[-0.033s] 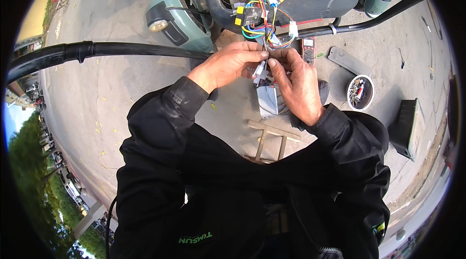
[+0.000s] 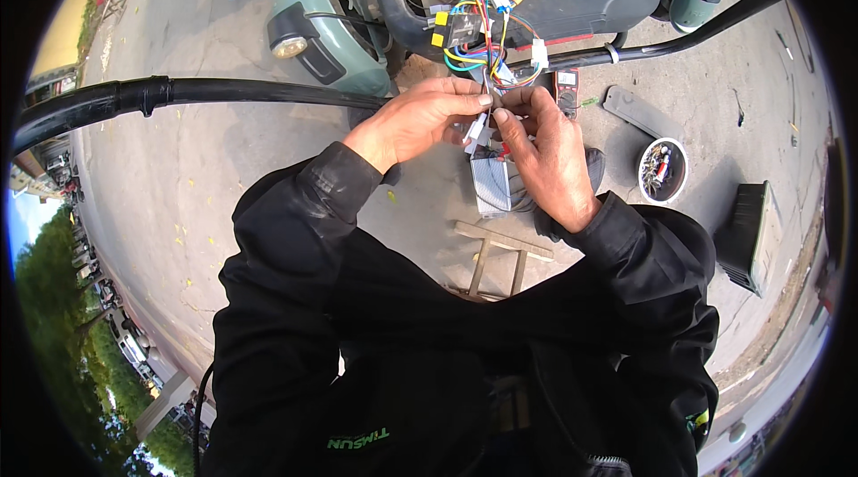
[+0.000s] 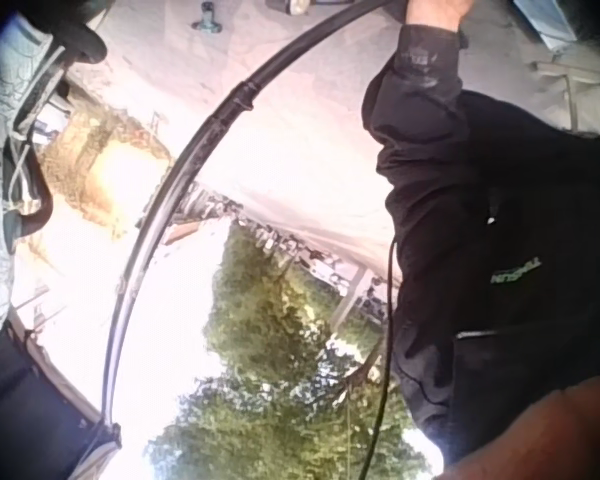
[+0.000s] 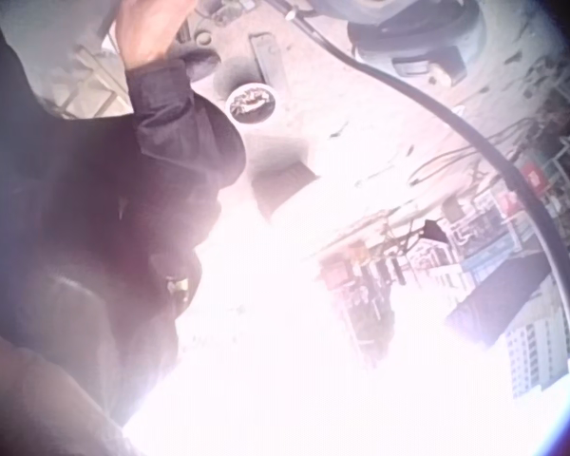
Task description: The person works on the exposed wiring of a mobility scooter, connecting and disconnecting multi-pin connectors to a silver control module. They repeatedly plug and unplug wires while holding the module, then place the module into the scooter's chassis.
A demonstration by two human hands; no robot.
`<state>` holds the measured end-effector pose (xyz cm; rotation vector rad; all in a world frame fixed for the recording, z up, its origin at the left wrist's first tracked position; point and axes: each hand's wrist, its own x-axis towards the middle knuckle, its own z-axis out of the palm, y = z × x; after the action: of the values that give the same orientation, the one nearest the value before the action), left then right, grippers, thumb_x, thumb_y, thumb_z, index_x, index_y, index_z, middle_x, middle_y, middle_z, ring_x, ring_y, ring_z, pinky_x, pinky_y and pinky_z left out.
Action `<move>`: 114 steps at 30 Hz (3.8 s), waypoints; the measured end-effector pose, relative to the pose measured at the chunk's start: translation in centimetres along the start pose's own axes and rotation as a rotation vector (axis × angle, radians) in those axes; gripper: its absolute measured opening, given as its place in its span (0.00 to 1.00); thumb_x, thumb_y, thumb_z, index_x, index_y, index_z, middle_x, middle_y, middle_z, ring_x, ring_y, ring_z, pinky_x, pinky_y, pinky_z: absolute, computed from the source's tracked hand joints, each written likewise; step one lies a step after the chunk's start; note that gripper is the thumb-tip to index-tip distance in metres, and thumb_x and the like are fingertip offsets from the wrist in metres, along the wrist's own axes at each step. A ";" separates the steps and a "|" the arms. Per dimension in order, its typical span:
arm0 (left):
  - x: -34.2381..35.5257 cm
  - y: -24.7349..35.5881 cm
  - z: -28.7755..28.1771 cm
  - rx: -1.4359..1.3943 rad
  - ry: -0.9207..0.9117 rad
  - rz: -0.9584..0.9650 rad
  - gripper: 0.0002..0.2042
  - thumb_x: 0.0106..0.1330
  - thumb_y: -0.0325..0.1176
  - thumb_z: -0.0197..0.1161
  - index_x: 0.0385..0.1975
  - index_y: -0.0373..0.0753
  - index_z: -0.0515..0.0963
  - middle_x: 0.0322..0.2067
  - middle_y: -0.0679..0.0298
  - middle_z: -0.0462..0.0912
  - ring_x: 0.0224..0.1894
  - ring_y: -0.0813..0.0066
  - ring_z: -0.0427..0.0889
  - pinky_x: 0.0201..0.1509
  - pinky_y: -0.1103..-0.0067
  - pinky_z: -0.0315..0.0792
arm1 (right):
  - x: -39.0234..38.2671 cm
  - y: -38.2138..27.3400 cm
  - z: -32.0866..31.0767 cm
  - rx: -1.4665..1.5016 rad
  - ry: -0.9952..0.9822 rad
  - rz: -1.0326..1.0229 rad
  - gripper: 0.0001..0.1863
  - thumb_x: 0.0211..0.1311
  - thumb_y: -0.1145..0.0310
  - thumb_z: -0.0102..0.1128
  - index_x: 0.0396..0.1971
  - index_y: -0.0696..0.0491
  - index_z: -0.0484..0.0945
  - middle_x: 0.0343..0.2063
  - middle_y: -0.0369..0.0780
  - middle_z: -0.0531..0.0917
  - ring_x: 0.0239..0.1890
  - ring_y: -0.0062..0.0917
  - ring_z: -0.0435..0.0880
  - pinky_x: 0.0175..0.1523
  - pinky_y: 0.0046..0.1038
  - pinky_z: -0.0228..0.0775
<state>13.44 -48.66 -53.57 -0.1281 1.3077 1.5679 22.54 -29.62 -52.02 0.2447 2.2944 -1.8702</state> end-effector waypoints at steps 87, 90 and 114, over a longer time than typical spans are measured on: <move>0.1 -0.5 -2.5 0.033 0.070 0.030 0.13 0.71 0.37 0.69 0.50 0.39 0.83 0.44 0.71 0.86 0.47 0.84 0.82 0.53 0.81 0.74 | 2.9 3.6 2.4 0.581 -0.144 0.394 0.09 0.65 0.70 0.72 0.35 0.56 0.80 0.29 0.33 0.82 0.30 0.13 0.77 0.37 0.18 0.70; 0.4 -0.5 -3.2 0.014 0.008 0.029 0.11 0.71 0.34 0.68 0.50 0.38 0.83 0.44 0.70 0.87 0.46 0.82 0.84 0.52 0.81 0.75 | 2.8 3.5 2.7 0.579 -0.133 0.435 0.08 0.66 0.70 0.72 0.36 0.56 0.80 0.31 0.33 0.83 0.31 0.13 0.78 0.38 0.19 0.72; 0.5 -0.1 -3.8 -0.032 0.103 -0.015 0.15 0.63 0.30 0.71 0.46 0.29 0.85 0.37 0.62 0.89 0.35 0.79 0.85 0.37 0.84 0.75 | 2.9 3.5 3.9 0.591 -0.135 0.439 0.13 0.65 0.65 0.76 0.37 0.53 0.77 0.32 0.33 0.85 0.33 0.13 0.82 0.39 0.17 0.77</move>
<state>11.38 -51.31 -55.50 -0.2416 1.3583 1.5877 20.68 -32.69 -56.85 0.6148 1.4005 -2.1697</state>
